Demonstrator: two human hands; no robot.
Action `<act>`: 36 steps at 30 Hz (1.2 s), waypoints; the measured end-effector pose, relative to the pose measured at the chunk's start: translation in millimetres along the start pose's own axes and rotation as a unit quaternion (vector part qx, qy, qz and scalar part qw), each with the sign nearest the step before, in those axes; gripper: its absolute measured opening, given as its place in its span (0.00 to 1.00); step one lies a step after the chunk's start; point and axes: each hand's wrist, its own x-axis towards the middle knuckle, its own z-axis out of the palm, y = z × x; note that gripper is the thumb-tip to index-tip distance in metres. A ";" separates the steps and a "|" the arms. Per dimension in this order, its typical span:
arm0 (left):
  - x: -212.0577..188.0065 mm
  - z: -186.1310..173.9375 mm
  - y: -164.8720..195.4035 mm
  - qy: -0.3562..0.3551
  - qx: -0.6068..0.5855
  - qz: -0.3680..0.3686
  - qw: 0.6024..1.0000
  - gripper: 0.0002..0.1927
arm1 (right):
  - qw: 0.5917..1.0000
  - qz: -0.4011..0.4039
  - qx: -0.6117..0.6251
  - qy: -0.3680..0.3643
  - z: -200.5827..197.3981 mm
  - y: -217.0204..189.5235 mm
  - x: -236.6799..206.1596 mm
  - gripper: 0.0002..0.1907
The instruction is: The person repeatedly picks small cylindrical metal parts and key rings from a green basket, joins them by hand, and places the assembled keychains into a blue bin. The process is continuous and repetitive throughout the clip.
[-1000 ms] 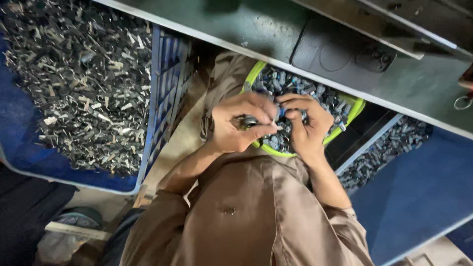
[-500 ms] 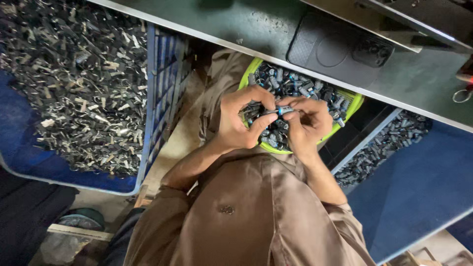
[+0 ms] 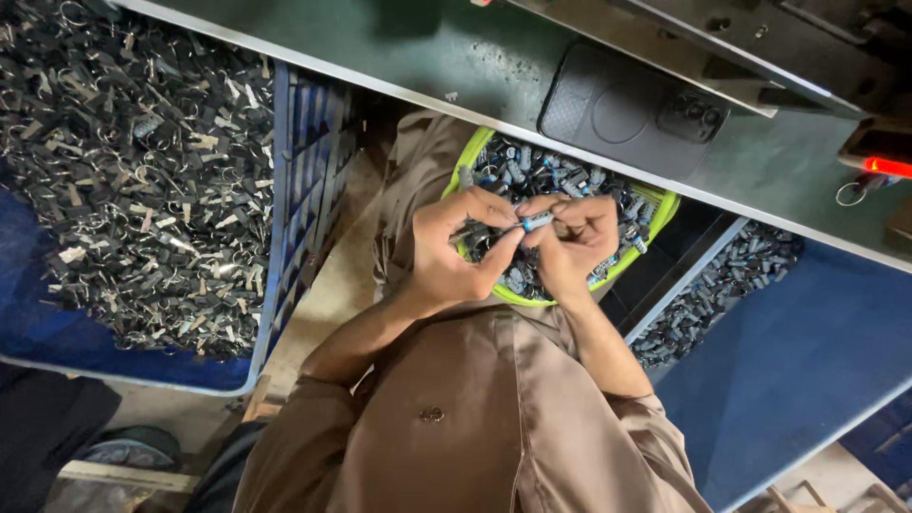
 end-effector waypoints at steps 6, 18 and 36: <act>3.5 -10.3 11.0 -0.005 -0.042 0.017 0.999 0.08 | 0.975 -0.197 -0.095 0.046 -2.7 -48.8 57.5 0.23; 3.8 -20.9 10.9 -0.172 -0.129 0.024 0.976 0.06 | 0.732 -0.376 -0.567 -0.027 -54.8 -109.5 191.3 0.06; 13.7 -7.2 17.5 -0.072 -0.258 -0.188 0.945 0.23 | 0.925 -0.111 -0.335 -0.144 18.2 -64.6 29.7 0.07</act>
